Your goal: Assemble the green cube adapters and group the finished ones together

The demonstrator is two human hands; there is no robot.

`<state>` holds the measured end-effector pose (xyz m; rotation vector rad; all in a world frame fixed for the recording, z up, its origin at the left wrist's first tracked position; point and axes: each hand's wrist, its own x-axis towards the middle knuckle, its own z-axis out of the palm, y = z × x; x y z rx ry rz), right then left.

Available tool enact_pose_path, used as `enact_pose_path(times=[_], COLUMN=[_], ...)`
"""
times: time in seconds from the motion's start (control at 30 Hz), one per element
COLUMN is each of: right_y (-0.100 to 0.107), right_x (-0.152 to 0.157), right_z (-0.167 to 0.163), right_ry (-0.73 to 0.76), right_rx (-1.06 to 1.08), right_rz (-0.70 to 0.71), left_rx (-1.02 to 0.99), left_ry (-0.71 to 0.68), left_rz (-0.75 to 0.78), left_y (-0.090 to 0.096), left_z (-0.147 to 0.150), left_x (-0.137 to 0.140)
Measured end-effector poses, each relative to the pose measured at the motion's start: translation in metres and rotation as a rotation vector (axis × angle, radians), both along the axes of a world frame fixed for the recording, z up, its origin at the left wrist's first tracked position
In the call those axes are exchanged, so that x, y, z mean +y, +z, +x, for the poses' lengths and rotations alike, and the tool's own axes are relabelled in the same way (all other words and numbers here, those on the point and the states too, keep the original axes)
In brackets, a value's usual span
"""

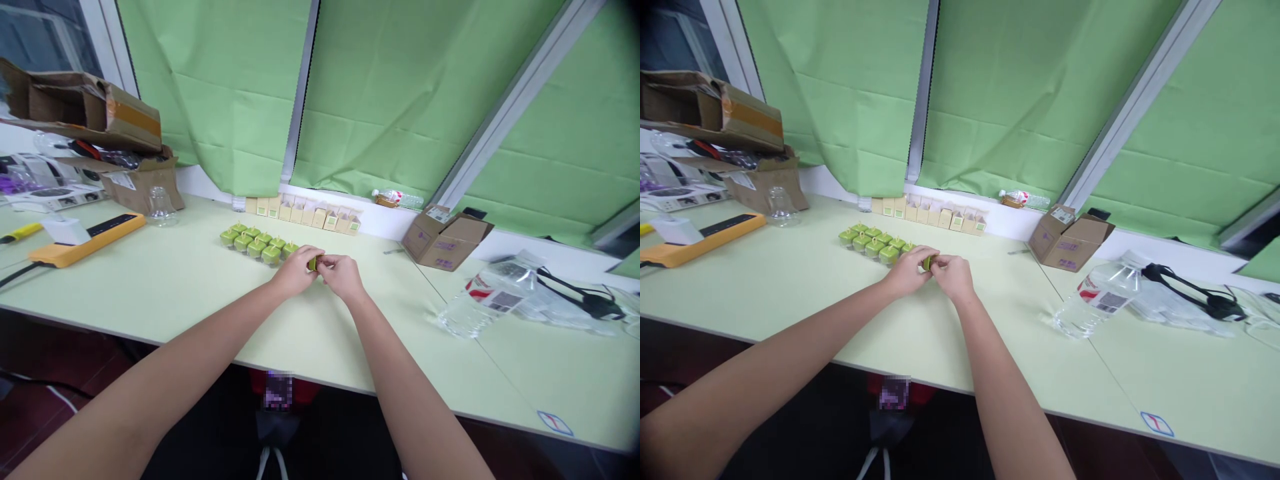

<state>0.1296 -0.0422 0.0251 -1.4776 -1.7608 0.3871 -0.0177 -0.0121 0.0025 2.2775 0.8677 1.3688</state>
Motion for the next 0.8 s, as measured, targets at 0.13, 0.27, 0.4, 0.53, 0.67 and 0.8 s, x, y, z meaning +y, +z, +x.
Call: enact_pose_path(times=[0.13, 0.27, 0.4, 0.53, 0.67, 0.8], right_y=[-0.001, 0.000, 0.000, -0.001, -0.002, -0.001], right_x=[0.002, 0.003, 0.001, -0.001, -0.003, -0.003], right_z=[-0.001, -0.003, -0.006, -0.010, -0.013, -0.012], right_ry=[-0.032, -0.088, -0.141, -0.139, -0.107, -0.075], right_rx=[0.018, 0.028, 0.049, 0.048, 0.022, 0.016], right_rz=[0.033, 0.084, 0.100, 0.120, 0.136, 0.107], left_rx=[-0.073, -0.118, -0.130, -0.103, -0.063, -0.026], left_ry=[0.000, -0.019, -0.020, -0.011, -0.010, -0.029], left_rz=[-0.023, -0.038, -0.045, -0.020, 0.004, 0.023], left_y=[-0.004, -0.006, -0.005, -0.004, -0.004, -0.003], left_z=[0.002, 0.003, 0.003, 0.003, 0.002, 0.002], left_x=[0.005, 0.009, 0.008, 0.006, 0.004, 0.003])
